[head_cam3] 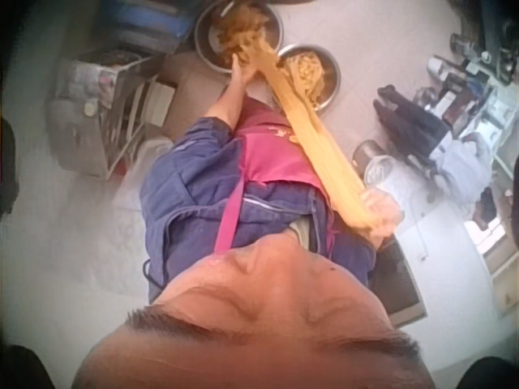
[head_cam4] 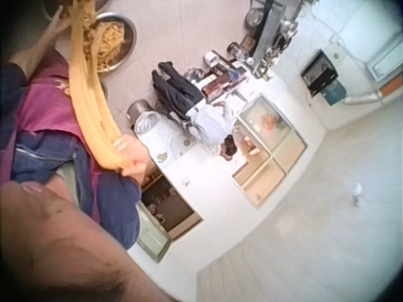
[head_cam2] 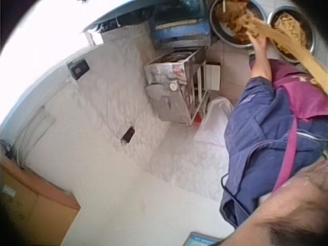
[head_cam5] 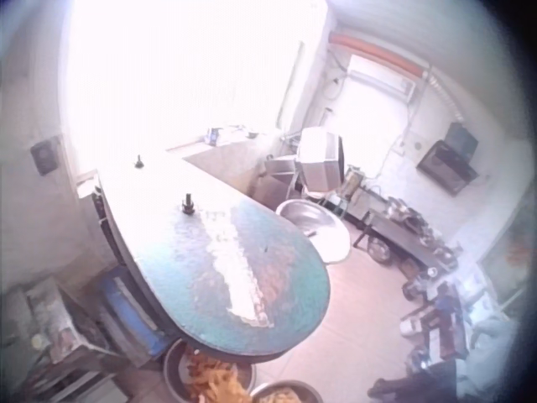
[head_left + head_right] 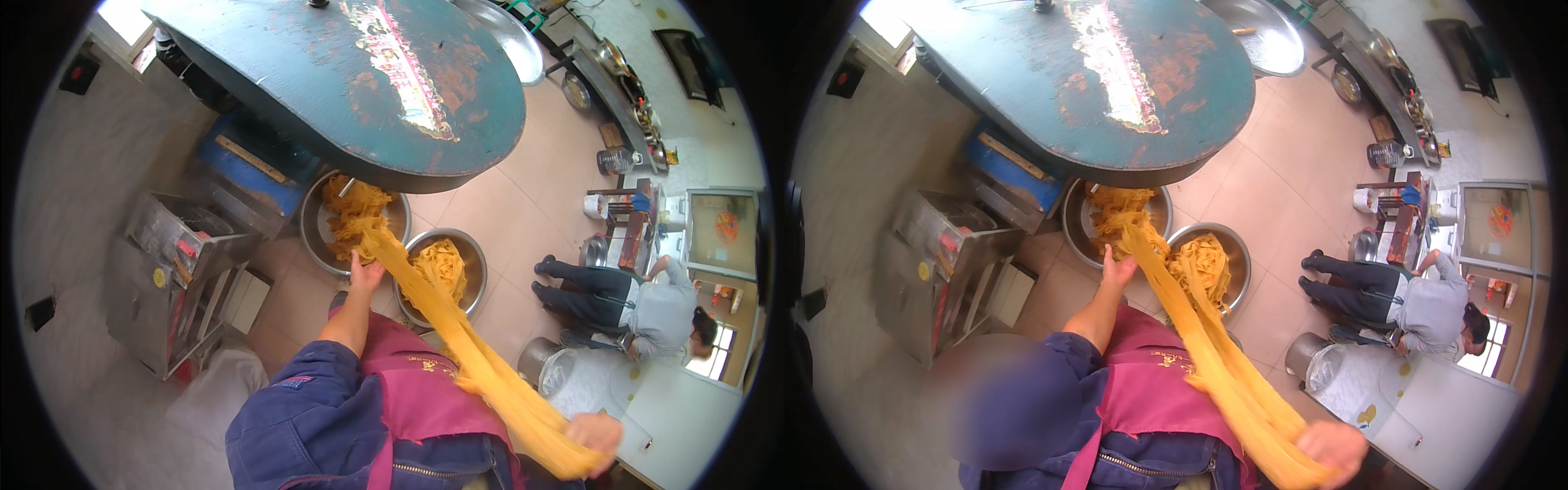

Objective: The person repeatedly pulls and stretches long yellow noodle strands by hand, separating them into thinner strands and placing them into metal bowls. The action is continuous and repetitive throughout the clip.

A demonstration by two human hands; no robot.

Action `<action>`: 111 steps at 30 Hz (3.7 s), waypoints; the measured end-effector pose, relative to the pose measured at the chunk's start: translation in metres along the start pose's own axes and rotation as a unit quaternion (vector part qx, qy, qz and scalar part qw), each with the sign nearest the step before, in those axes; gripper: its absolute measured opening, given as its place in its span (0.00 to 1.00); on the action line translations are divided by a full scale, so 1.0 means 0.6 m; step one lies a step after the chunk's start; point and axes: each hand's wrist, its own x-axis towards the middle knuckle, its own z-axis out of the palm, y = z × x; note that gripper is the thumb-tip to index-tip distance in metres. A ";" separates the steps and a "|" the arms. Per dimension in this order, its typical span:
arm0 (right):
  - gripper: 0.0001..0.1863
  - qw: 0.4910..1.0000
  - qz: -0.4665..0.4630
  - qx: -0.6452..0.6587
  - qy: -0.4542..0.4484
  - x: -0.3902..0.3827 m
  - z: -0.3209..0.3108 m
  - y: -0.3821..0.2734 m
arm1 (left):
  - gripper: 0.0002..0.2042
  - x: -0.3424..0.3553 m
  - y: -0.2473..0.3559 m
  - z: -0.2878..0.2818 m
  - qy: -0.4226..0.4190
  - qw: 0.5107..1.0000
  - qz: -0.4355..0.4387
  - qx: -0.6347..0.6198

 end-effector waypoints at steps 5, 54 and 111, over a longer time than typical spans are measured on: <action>0.06 0.994 -0.076 -0.055 -0.053 0.052 0.029 -0.119 | 0.45 0.049 -0.036 0.024 0.089 0.980 -0.067 0.167; 0.21 0.934 0.021 -0.223 0.279 -0.187 -0.155 0.088 | 0.35 -0.615 -0.584 0.448 -0.573 0.327 0.045 0.751; 0.49 0.874 -0.019 -0.285 0.393 -0.388 -0.123 -0.210 | 0.25 -0.728 -0.593 0.594 -0.553 0.329 0.097 0.759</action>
